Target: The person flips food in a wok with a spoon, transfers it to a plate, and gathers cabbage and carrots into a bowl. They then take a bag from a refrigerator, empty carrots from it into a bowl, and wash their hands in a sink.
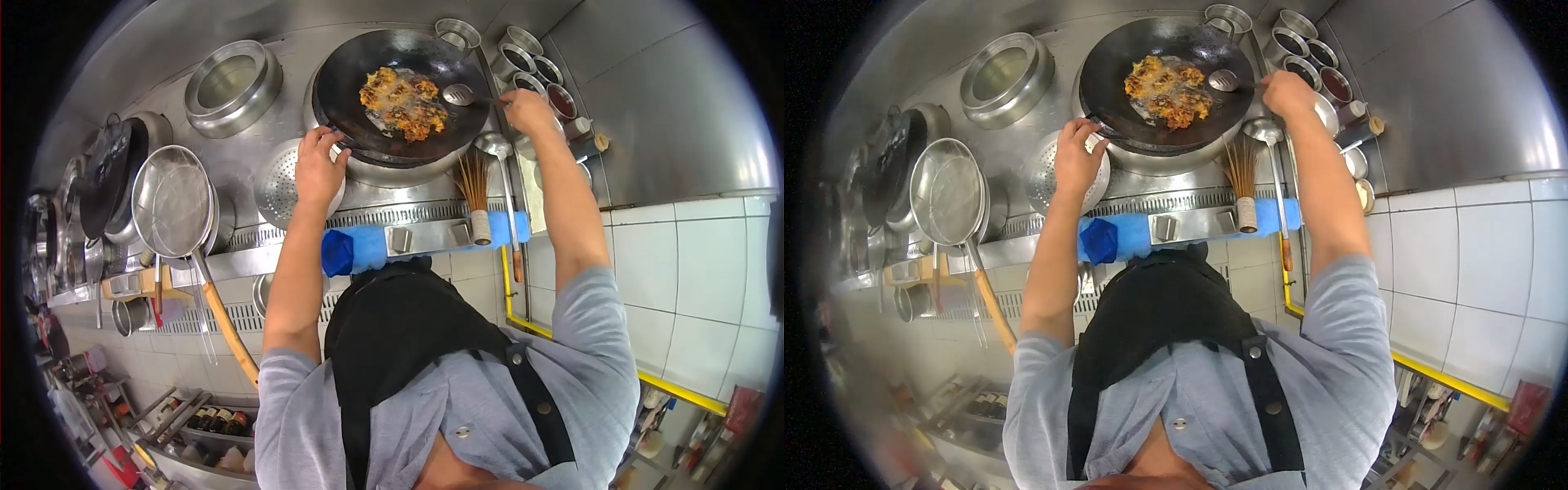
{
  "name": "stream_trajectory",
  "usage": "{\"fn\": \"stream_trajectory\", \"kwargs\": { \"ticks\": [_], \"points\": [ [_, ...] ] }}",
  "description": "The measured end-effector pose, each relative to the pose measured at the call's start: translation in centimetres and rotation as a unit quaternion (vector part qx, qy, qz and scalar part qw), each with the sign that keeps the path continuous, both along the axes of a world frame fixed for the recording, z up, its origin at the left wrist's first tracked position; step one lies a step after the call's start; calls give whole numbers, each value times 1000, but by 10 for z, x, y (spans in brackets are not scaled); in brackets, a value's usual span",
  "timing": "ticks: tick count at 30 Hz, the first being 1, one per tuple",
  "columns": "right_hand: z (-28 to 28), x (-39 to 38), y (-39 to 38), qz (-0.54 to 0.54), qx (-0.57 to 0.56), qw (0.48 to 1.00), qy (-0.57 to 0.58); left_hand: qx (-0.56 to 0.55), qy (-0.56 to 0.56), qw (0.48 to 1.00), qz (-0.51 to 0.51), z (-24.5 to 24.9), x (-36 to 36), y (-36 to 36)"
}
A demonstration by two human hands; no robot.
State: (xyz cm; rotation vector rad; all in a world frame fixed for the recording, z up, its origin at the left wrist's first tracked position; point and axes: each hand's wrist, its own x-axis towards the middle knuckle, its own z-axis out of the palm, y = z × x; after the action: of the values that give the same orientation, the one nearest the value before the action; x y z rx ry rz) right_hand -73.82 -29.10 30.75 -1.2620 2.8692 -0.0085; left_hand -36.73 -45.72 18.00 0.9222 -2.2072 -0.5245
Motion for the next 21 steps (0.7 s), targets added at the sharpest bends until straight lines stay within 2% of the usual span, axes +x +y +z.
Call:
{"fn": "stream_trajectory", "kwargs": {
  "ticks": [2, 4, 5, 6, 7, 9, 10, 11, 12, 15, 16, 17, 18, 19, 21],
  "points": [
    [-11, -15, -11, -11, 9, 999, -43, -12, 16, 1000, 1, 7, 7, 15],
    [-33, -48, -13, 91, 31, 991, -90, 6, 24, 1000, -7, 13, 25, 38],
    [-32, -59, -12, 94, 31, 991, -94, 26, 35, 999, -18, 15, 37, 53],
    [-28, -71, -12, 11, 25, 972, -234, 48, 30, 998, -20, 17, 48, 69],
    [-28, -79, -11, -71, 20, 927, -368, 71, 25, 997, -21, 18, 60, 87],
    [-36, -83, -13, -93, 11, 915, -394, 107, 31, 994, -3, 10, 83, 123],
    [-42, -77, -12, -116, -13, 886, -449, 106, 28, 994, 0, 6, 91, 140],
    [-47, -72, -12, -140, -37, 853, -502, 158, 26, 987, 15, 1, 98, 155],
    [-57, -70, -12, -113, -45, 843, -524, 210, 24, 977, 32, -2, 103, 169],
    [-70, -70, -2, -50, -108, 842, -526, 260, 22, 962, 76, -7, 106, 197],
    [-68, -76, 3, -26, -101, 863, -494, 258, 13, 963, 79, -13, 107, 200],
    [-64, -71, 11, -24, -100, 862, -497, 257, 11, 963, 82, -12, 104, 203],
    [-59, -61, 19, 76, -140, 910, -383, 273, 14, 957, 94, -11, 100, 205],
    [-50, -49, 26, 174, -179, 934, -257, 289, 18, 951, 106, -11, 96, 207],
    [-20, -21, 25, 166, -174, 936, -255, 280, 17, 954, 105, -13, 89, 206]
  ]
}}
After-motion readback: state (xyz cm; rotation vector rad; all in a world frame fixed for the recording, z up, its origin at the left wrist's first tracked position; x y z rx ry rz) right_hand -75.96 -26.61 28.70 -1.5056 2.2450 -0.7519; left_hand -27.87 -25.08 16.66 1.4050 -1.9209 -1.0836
